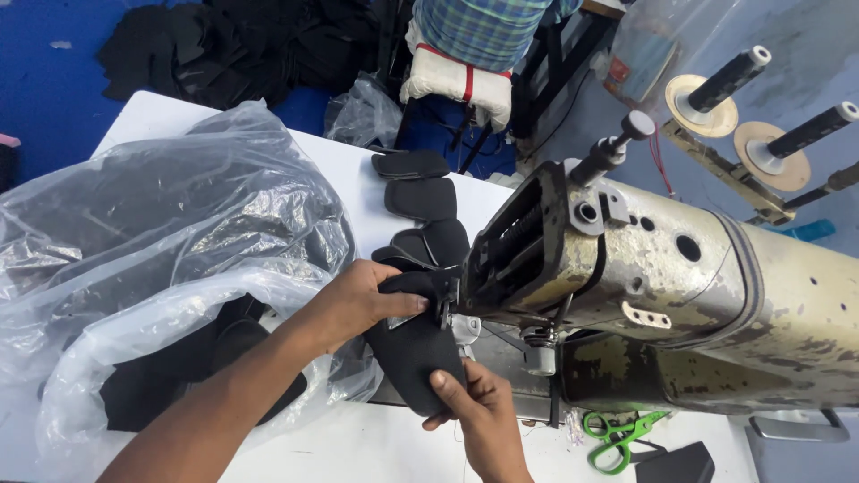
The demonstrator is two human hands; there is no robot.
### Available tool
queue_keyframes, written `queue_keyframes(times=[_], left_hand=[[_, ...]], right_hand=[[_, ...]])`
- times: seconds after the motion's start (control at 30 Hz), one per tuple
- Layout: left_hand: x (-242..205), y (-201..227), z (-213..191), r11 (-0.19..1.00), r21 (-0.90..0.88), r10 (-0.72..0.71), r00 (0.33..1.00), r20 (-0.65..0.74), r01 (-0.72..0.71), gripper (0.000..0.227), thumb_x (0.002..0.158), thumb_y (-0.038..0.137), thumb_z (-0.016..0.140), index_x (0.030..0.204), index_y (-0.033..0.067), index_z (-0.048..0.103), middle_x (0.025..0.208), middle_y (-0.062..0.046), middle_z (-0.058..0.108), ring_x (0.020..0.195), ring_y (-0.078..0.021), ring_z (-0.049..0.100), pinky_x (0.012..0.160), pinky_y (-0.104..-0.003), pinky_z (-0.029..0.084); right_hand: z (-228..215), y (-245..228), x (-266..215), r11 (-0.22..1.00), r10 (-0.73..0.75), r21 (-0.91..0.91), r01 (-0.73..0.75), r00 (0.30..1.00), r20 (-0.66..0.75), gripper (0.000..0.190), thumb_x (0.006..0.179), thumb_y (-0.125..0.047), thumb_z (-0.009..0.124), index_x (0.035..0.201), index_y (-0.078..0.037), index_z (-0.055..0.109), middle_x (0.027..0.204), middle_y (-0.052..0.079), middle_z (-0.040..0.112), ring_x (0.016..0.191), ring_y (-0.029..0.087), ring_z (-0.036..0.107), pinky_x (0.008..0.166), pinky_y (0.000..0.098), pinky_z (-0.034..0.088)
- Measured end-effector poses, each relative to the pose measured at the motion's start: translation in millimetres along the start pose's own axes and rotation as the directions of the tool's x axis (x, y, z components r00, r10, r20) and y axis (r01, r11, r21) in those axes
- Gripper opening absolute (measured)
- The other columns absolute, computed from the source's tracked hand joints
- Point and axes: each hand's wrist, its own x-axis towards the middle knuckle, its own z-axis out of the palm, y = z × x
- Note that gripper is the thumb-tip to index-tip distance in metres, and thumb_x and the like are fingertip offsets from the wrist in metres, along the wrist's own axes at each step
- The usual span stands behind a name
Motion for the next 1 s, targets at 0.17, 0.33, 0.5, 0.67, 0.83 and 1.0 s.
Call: queue_keyframes(times=[0.17, 0.33, 0.5, 0.67, 0.83, 1.0], left_hand=[[7, 12, -4, 0.987, 0.152, -0.052, 0.998, 0.043, 0.045, 0.029, 0.078, 0.022, 0.081, 0.094, -0.0023, 0.079, 0.076, -0.004, 0.074, 0.067, -0.0104, 0.063, 0.064, -0.029, 0.052], [24, 9, -15, 0.982, 0.182, -0.057, 0.996, 0.068, 0.044, 0.031, 0.079, 0.023, 0.083, 0.097, -0.0023, 0.079, 0.079, -0.003, 0.072, 0.068, -0.0101, 0.059, 0.063, -0.029, 0.047], [30, 23, -17, 0.987, 0.159, 0.013, 0.989, 0.150, -0.037, 0.033, 0.077, 0.024, 0.084, 0.098, -0.0008, 0.079, 0.083, -0.002, 0.077, 0.073, -0.0077, 0.068, 0.067, -0.025, 0.055], [55, 28, -27, 0.974, 0.224, -0.029, 0.973, 0.229, -0.024, 0.036, 0.075, 0.023, 0.085, 0.101, -0.0007, 0.080, 0.083, -0.003, 0.076, 0.070, -0.0094, 0.066, 0.064, -0.027, 0.052], [76, 33, -33, 0.974, 0.227, -0.041, 0.963, 0.268, -0.022, 0.037, 0.073, 0.021, 0.086, 0.101, -0.0026, 0.080, 0.084, -0.004, 0.078, 0.072, -0.0099, 0.068, 0.068, -0.026, 0.055], [72, 31, -45, 0.975, 0.220, -0.010, 0.978, 0.208, -0.037, 0.037, 0.073, 0.021, 0.085, 0.102, -0.0008, 0.079, 0.087, -0.004, 0.078, 0.075, -0.0103, 0.071, 0.071, -0.026, 0.056]], right_hand=[[14, -5, 0, 0.997, 0.078, 0.022, -0.078, 0.997, 0.019, 0.030, 0.091, -0.024, 0.067, 0.100, 0.004, 0.074, 0.079, 0.013, 0.078, 0.067, 0.019, 0.078, 0.050, 0.0315, 0.058], [25, -2, 0, 1.000, 0.000, 0.021, 0.001, 0.999, -0.037, 0.032, 0.094, -0.027, 0.068, 0.096, 0.005, 0.076, 0.077, 0.011, 0.075, 0.065, 0.017, 0.072, 0.051, 0.0300, 0.058], [41, 5, -2, 0.996, -0.035, 0.070, 0.048, 0.984, -0.173, 0.029, 0.089, -0.026, 0.070, 0.091, 0.002, 0.077, 0.073, 0.011, 0.076, 0.060, 0.019, 0.076, 0.048, 0.0301, 0.056], [57, 13, 6, 0.985, -0.003, 0.163, 0.047, 0.967, -0.256, 0.030, 0.092, -0.024, 0.072, 0.087, 0.005, 0.077, 0.068, 0.014, 0.076, 0.055, 0.017, 0.073, 0.049, 0.0301, 0.057], [77, -2, 10, 0.965, -0.002, 0.246, 0.086, 0.946, -0.324, 0.026, 0.091, -0.023, 0.072, 0.089, 0.003, 0.077, 0.075, 0.015, 0.078, 0.056, 0.018, 0.073, 0.048, 0.0285, 0.053], [82, -1, 12, 0.971, 0.018, 0.229, 0.071, 0.931, -0.365, 0.029, 0.092, -0.023, 0.071, 0.090, 0.005, 0.078, 0.082, 0.016, 0.082, 0.057, 0.018, 0.074, 0.050, 0.0277, 0.053]])
